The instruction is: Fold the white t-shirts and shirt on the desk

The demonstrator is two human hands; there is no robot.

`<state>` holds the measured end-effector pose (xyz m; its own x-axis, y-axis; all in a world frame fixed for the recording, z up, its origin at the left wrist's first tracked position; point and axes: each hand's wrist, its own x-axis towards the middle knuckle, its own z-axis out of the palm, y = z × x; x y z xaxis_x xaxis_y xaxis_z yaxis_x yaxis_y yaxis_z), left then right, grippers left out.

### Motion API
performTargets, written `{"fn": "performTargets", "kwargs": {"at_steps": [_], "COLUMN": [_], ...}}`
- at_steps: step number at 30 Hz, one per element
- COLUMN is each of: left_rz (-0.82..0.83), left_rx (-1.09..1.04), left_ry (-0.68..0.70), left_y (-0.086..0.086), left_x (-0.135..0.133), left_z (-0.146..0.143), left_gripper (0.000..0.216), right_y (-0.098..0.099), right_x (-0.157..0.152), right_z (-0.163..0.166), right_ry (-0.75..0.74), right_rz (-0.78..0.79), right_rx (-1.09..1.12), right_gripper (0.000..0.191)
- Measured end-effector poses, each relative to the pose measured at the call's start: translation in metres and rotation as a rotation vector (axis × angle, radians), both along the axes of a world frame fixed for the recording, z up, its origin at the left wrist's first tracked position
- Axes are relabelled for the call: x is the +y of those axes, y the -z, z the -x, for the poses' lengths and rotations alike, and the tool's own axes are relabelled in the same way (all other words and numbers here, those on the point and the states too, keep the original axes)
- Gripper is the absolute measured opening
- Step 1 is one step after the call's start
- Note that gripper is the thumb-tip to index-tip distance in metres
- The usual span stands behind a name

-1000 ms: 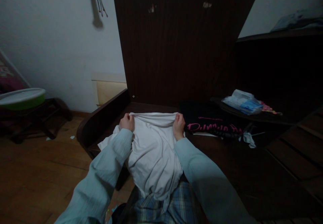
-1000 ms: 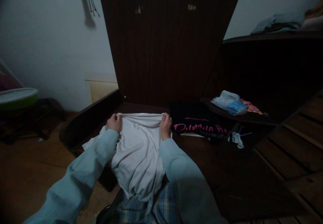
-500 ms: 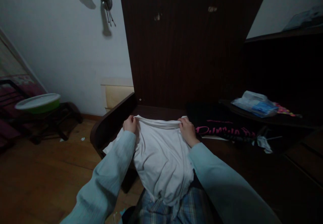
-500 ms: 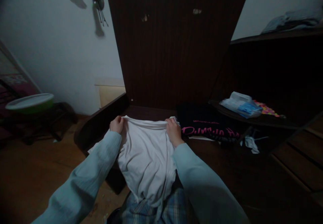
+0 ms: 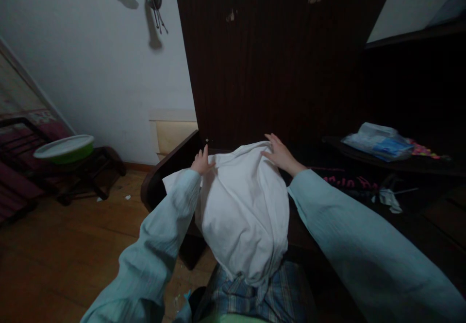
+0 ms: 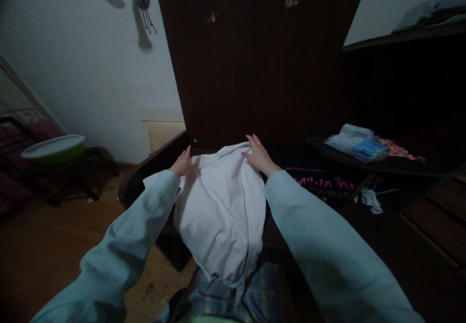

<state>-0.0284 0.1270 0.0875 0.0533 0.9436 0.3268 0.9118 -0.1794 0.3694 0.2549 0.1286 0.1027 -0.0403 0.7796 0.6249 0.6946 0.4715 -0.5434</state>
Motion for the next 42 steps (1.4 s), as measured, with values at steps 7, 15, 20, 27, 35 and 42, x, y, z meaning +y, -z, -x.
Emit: {"fn": "performTargets", "kwargs": {"at_steps": [7,15,20,27,35,42], "left_rz": [0.167,0.046,0.063,0.208,0.186,-0.097], "left_rx": [0.261,0.32,0.322,0.351,0.314,0.333], "left_ry": [0.256,0.112,0.158,0.094,0.089,0.082], "left_y": [0.067,0.115,0.114,0.094,0.086,0.067], "left_x": [-0.068,-0.118,-0.098,-0.059,-0.027,-0.063], "left_z": [0.01,0.032,0.046,0.049,0.055,0.039], "left_gripper": [0.042,0.06,0.059,0.059,0.049,0.038], "right_y": [0.069,0.123,0.123,0.119,0.087,0.091], "right_x": [-0.071,-0.163,-0.169,-0.153,-0.158,-0.156], "right_z": [0.003,-0.032,-0.033,-0.008,-0.057,-0.081], "right_ry": [-0.206,-0.001,0.129,-0.007,0.019,0.151], "right_rz": [0.159,0.176,0.248,0.364,0.448,0.4], "right_rx": [-0.256,-0.107,0.054,0.335,0.859,0.739], "right_gripper": [0.035,0.033,0.03,0.021,0.031,0.041]}}
